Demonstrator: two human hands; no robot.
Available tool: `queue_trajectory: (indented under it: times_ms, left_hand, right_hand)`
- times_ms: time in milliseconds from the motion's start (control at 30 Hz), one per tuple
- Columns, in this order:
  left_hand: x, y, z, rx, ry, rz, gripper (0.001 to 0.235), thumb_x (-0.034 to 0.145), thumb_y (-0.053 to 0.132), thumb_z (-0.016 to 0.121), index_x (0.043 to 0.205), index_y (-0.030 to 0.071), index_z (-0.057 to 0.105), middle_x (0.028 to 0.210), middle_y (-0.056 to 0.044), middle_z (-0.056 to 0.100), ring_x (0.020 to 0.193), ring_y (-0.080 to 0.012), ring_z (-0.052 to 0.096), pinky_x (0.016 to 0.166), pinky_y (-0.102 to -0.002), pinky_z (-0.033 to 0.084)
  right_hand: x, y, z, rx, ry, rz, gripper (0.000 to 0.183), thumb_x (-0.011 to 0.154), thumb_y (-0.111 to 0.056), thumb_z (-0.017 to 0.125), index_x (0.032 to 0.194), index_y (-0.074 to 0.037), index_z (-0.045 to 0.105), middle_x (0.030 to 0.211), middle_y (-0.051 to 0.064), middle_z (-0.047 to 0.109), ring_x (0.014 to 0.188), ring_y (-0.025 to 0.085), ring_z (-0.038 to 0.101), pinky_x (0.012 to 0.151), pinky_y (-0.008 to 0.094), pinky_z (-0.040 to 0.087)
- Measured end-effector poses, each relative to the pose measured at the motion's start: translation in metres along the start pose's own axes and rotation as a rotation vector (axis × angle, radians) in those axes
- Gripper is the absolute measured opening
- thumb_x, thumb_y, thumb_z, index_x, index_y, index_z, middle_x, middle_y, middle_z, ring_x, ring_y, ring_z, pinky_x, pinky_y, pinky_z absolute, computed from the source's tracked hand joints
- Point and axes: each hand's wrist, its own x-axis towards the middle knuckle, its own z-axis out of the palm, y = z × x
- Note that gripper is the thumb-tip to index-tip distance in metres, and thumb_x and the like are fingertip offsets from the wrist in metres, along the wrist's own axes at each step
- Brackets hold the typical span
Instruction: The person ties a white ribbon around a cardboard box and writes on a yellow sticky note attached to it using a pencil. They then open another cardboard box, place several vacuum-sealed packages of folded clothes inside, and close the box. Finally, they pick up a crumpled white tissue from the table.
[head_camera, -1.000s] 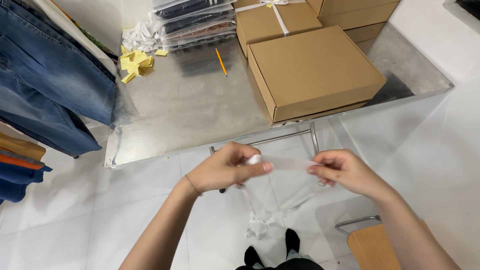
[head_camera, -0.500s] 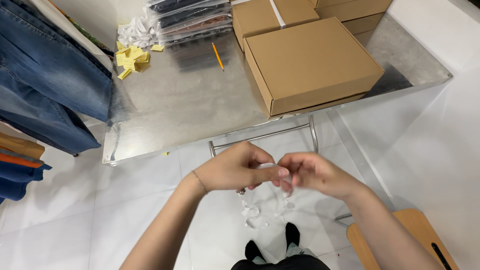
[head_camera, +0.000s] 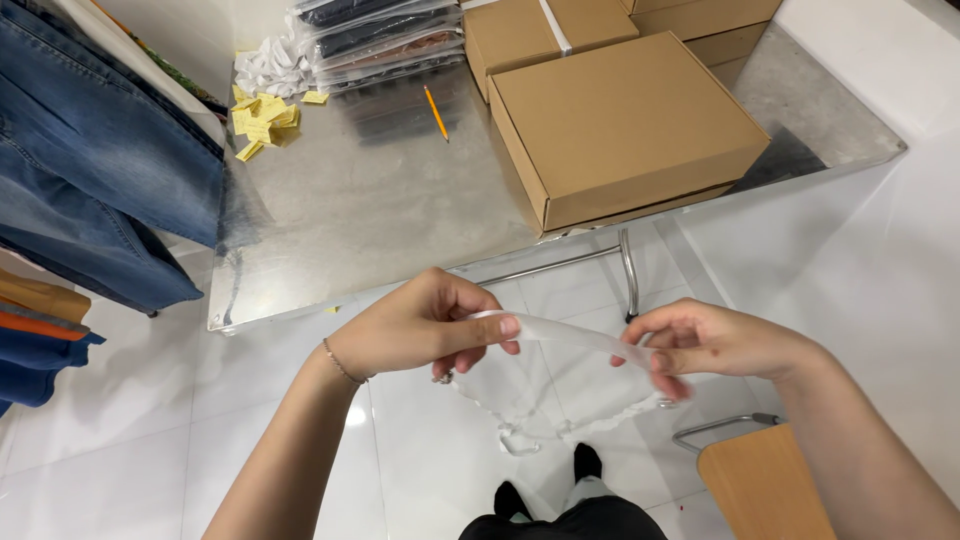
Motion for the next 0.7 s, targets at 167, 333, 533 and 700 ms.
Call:
queue_trajectory:
  times_ms: [167, 333, 533, 700]
  left_hand:
    - [0.029, 0.008, 0.000, 0.058, -0.096, -0.005, 0.038, 0.096, 0.037, 0.067, 0.095, 0.004, 0.084, 0.056, -0.001, 0.059, 0.045, -0.0112, 0.055, 0.044, -0.024, 0.047]
    - [0.058, 0.005, -0.035, 0.051, -0.050, -0.086, 0.037, 0.097, 0.034, 0.069, 0.095, -0.001, 0.084, 0.056, -0.005, 0.060, 0.045, -0.0102, 0.054, 0.041, -0.024, 0.045]
    - [0.112, 0.007, -0.084, 0.080, 0.053, -0.179, 0.038, 0.098, 0.035, 0.069, 0.092, 0.001, 0.086, 0.048, -0.004, 0.049, 0.042, -0.0106, 0.043, 0.039, -0.025, 0.037]
    - [0.178, 0.036, -0.132, 0.141, 0.297, -0.302, 0.038, 0.098, 0.039, 0.073, 0.085, 0.005, 0.086, 0.053, -0.005, 0.054, 0.048, -0.0128, 0.044, 0.047, -0.027, 0.039]
  right_hand:
    - [0.013, 0.009, -0.011, 0.115, -0.010, -0.277, 0.034, 0.095, -0.032, 0.071, 0.079, -0.002, 0.070, 0.063, 0.012, 0.073, 0.061, 0.022, 0.068, 0.068, 0.035, 0.056]
    - [0.001, 0.043, -0.102, 0.017, 0.165, -0.270, 0.030, 0.093, -0.016, 0.075, 0.070, 0.003, 0.076, 0.054, 0.012, 0.071, 0.052, 0.022, 0.068, 0.055, 0.036, 0.054]
    - [-0.017, 0.078, -0.256, -0.099, 0.430, -0.176, 0.038, 0.093, -0.013, 0.079, 0.061, 0.007, 0.073, 0.049, 0.017, 0.070, 0.043, 0.020, 0.049, 0.046, 0.035, 0.043]
    - [-0.031, 0.096, -0.440, -0.090, 0.632, -0.031, 0.034, 0.089, -0.001, 0.084, 0.067, 0.025, 0.085, 0.043, 0.034, 0.071, 0.037, 0.032, 0.049, 0.040, 0.041, 0.040]
